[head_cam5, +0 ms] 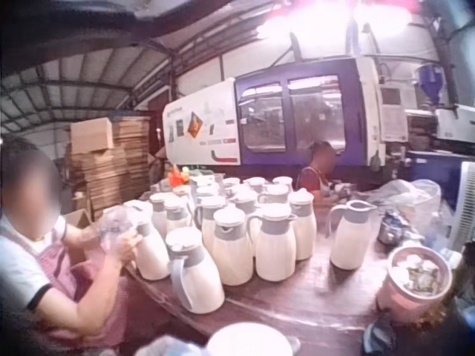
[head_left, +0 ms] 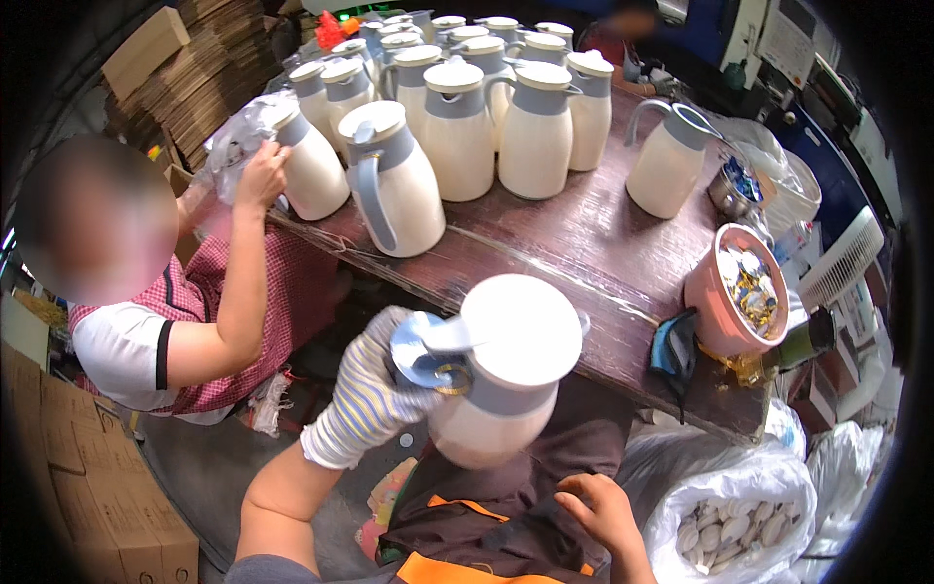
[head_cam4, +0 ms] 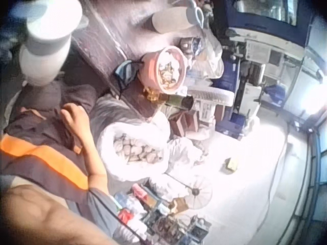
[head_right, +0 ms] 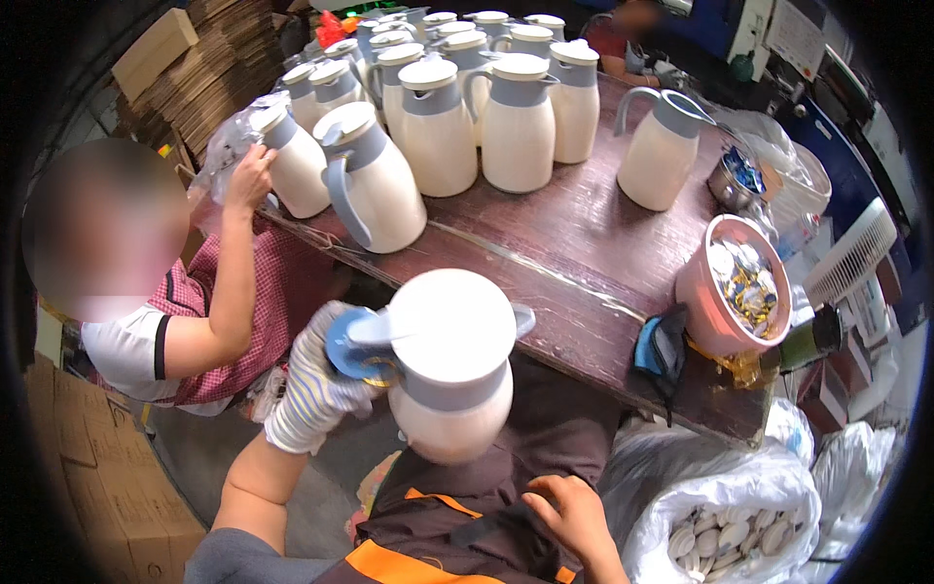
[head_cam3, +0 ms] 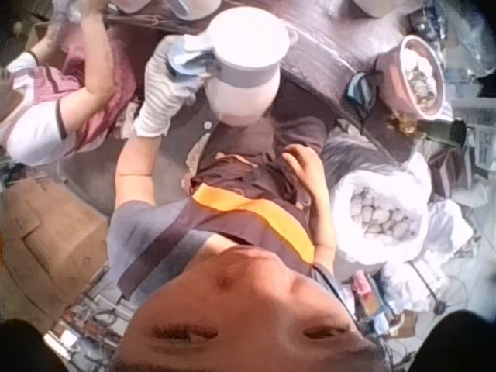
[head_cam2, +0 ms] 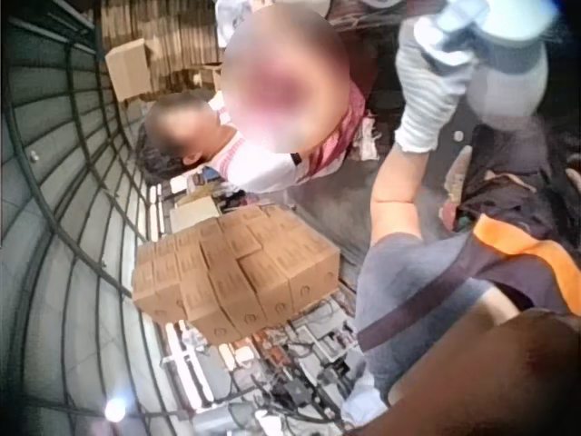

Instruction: The person assembles white kettles by inserting a white cap into the spout and securing it with a rubber band. They handle each kettle one at a time, placing the finished units on a table. Another worker is visible in the background packaging similar kettles.

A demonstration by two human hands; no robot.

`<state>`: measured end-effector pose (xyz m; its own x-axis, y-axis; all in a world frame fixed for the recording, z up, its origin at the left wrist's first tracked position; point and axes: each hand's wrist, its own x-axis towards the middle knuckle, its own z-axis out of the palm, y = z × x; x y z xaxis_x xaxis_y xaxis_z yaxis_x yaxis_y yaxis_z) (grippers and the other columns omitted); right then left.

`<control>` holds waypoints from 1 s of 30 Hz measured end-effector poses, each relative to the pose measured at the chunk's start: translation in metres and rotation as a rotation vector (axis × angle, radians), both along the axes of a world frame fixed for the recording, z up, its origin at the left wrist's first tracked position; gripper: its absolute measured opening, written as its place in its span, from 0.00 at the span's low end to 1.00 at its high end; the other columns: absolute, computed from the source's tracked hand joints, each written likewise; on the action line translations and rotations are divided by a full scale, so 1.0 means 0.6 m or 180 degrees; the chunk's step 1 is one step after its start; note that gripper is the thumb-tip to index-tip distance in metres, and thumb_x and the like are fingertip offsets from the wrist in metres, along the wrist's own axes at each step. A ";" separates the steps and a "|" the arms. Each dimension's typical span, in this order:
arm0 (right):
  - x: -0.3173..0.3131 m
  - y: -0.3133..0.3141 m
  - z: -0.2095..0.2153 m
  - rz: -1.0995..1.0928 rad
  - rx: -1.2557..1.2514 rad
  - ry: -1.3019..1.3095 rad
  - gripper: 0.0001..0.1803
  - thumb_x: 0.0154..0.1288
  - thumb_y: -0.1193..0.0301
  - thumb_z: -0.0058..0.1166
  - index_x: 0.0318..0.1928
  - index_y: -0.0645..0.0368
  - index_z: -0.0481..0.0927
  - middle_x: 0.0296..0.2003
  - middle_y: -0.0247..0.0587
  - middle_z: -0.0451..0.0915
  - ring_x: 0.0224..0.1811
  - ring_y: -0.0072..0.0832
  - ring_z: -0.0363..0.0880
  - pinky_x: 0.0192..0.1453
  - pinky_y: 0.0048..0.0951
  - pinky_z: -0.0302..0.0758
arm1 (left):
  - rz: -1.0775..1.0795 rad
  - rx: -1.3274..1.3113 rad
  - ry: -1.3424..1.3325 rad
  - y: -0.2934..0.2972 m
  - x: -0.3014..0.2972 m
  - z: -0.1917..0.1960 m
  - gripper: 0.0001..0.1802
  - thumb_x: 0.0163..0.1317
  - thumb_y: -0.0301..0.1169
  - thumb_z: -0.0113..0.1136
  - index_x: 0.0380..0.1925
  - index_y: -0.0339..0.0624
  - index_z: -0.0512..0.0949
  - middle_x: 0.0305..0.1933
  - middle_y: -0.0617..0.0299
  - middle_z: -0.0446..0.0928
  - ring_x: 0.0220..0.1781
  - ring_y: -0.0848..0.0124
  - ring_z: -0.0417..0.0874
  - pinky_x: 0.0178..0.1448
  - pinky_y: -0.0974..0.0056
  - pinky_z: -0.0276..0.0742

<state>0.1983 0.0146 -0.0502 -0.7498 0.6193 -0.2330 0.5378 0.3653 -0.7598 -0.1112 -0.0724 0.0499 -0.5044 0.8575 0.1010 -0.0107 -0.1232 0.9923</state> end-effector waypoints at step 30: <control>-0.160 0.381 0.107 -0.0046 0.2184 -0.0049 0.31 0.57 0.69 0.63 0.60 0.58 0.66 0.52 0.51 0.74 0.43 0.45 0.79 0.49 0.40 0.77 | 0.2911 0.0973 0.1494 0.320 -0.347 -0.112 0.19 0.56 0.33 0.70 0.41 0.35 0.74 0.39 0.59 0.79 0.39 0.72 0.78 0.49 0.66 0.74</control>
<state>0.1024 0.2432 0.0138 -0.7401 0.6405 0.2051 0.5551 0.7539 -0.3514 -0.3191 0.1195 -0.0175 -0.7973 0.0791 0.5983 0.5861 -0.1351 0.7989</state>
